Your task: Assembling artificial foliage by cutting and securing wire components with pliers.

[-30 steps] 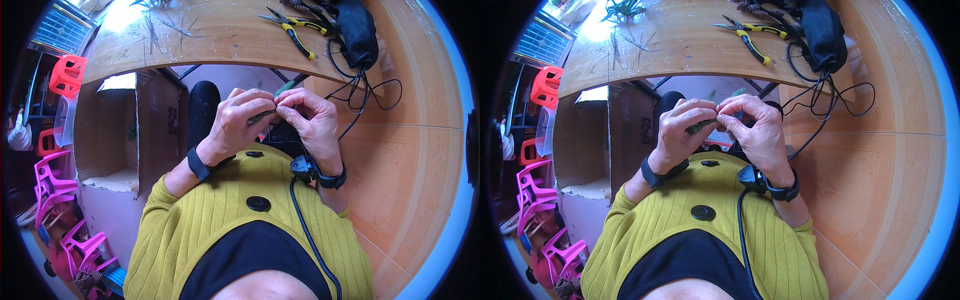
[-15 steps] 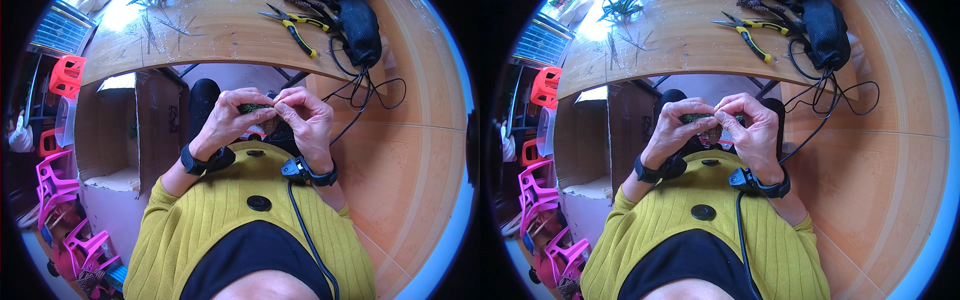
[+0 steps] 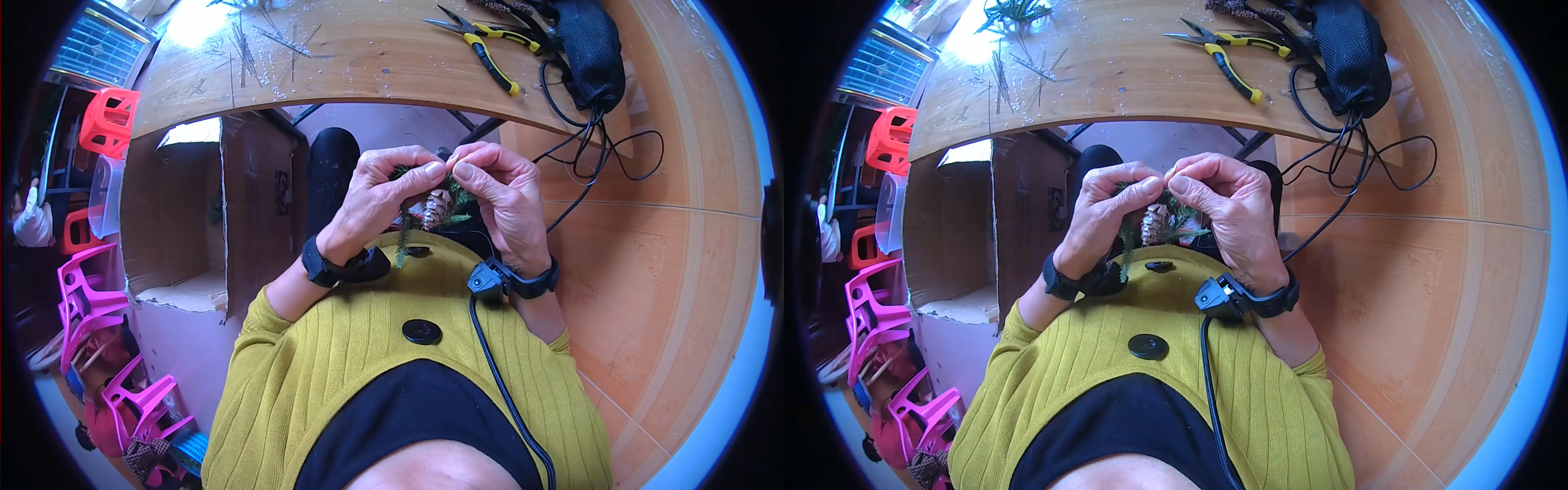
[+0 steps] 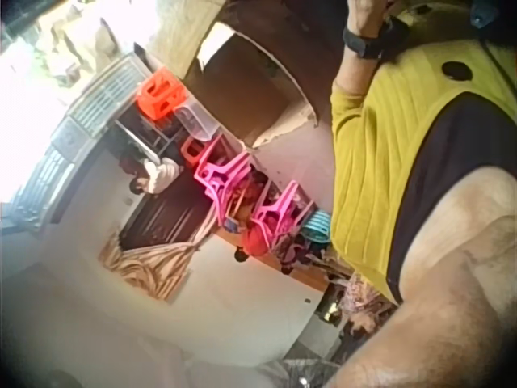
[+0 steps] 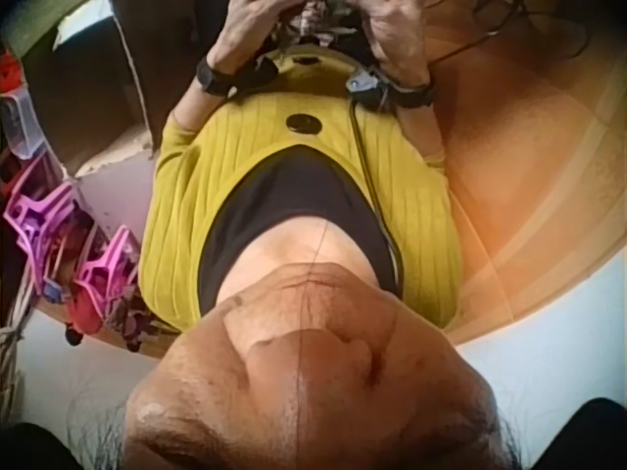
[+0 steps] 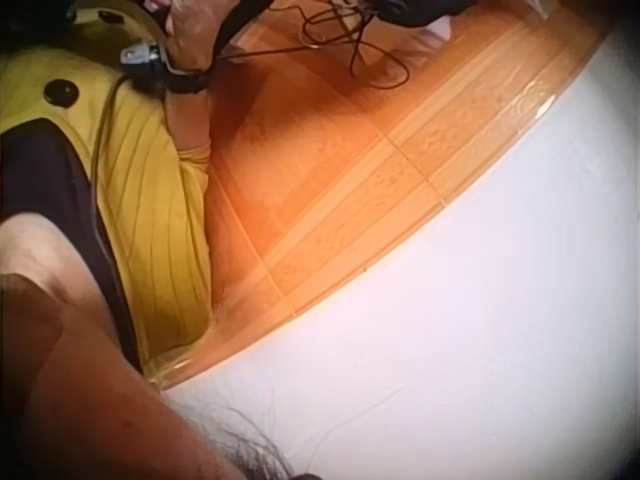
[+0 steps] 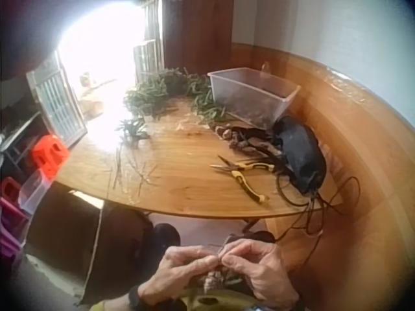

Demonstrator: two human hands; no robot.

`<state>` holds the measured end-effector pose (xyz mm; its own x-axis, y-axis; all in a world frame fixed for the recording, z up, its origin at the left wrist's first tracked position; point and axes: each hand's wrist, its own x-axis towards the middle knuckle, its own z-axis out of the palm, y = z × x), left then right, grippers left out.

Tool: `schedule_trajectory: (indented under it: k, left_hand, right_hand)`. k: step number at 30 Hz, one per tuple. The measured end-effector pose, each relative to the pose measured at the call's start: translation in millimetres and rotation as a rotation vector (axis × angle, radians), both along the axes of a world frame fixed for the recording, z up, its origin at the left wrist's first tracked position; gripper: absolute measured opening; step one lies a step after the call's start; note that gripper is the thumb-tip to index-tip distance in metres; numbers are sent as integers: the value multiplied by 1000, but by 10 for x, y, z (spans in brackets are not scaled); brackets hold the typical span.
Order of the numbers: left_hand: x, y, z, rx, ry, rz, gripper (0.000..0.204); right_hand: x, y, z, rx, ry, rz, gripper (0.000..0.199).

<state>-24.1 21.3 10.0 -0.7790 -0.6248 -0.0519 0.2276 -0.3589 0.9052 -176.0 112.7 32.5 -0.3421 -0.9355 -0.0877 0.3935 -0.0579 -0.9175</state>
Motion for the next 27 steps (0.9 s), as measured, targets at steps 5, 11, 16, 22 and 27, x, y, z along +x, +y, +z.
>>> schedule_trajectory:
  k: [5,11,16,22,27]
  left_hand:
    - [82,-87,51,-182,-117,-129,15]
    - [86,-44,176,-347,-138,-125,21]
    - [13,25,153,-277,-215,-14,23]
    - [-24,29,79,-338,-148,51,25]
    - [20,9,55,-290,-157,63,24]
  right_hand:
    - [24,32,-43,8,-9,30,4]
    - [64,8,-55,2,64,-50,5]
    - [22,-23,-48,-2,77,-102,5]
    - [22,-13,-12,-25,210,-117,6]
    - [-176,-103,90,85,460,53,24]
